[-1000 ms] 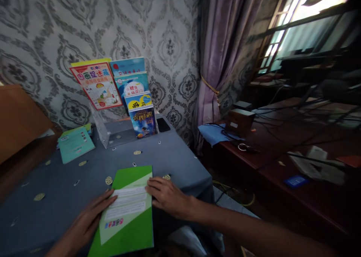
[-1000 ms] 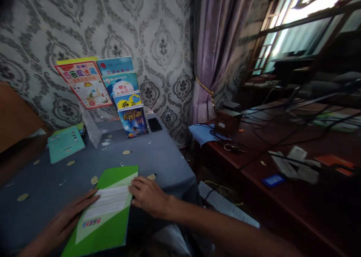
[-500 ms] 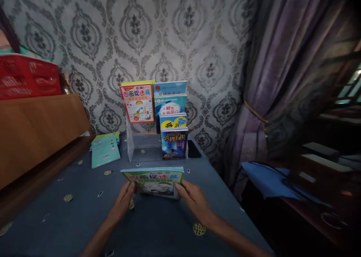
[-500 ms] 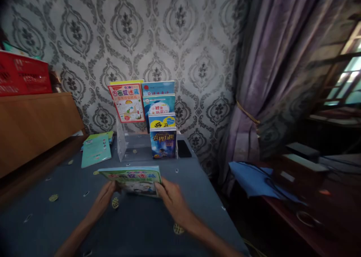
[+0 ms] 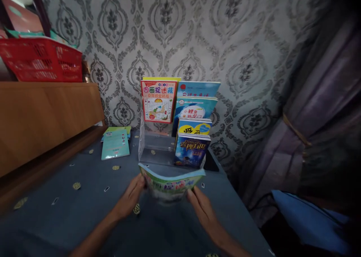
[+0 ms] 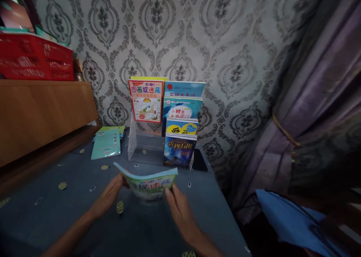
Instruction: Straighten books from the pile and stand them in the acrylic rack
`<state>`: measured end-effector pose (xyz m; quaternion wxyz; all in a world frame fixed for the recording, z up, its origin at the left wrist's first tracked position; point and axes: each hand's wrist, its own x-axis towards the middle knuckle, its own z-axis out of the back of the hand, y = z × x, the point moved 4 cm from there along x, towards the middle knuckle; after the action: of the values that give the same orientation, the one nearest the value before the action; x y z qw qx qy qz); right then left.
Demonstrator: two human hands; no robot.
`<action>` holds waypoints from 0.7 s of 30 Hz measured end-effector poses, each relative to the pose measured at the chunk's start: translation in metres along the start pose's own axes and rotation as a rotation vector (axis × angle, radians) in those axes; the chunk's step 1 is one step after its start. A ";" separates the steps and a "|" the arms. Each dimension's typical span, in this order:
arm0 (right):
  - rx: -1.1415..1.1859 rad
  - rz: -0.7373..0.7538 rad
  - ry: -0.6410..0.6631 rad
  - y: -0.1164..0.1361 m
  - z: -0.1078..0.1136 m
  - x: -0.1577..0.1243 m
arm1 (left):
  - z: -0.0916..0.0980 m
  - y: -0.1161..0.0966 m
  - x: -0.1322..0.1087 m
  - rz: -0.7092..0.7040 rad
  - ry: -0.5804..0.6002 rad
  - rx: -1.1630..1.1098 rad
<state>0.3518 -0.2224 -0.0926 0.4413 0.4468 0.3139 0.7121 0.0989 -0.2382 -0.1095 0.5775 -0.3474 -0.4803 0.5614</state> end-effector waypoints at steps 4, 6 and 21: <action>0.020 -0.051 0.164 -0.002 -0.010 0.002 | 0.001 -0.006 -0.002 0.007 0.118 -0.022; 0.032 -0.086 0.160 -0.003 -0.011 0.004 | 0.004 -0.010 0.001 0.005 0.121 -0.049; 0.071 0.175 0.155 0.013 -0.011 0.087 | 0.041 -0.024 0.067 -0.154 0.014 -0.037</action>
<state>0.3186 -0.1496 -0.0553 0.3359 0.4313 0.3320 0.7687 0.0616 -0.1807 -0.0642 0.6159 -0.3240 -0.5119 0.5036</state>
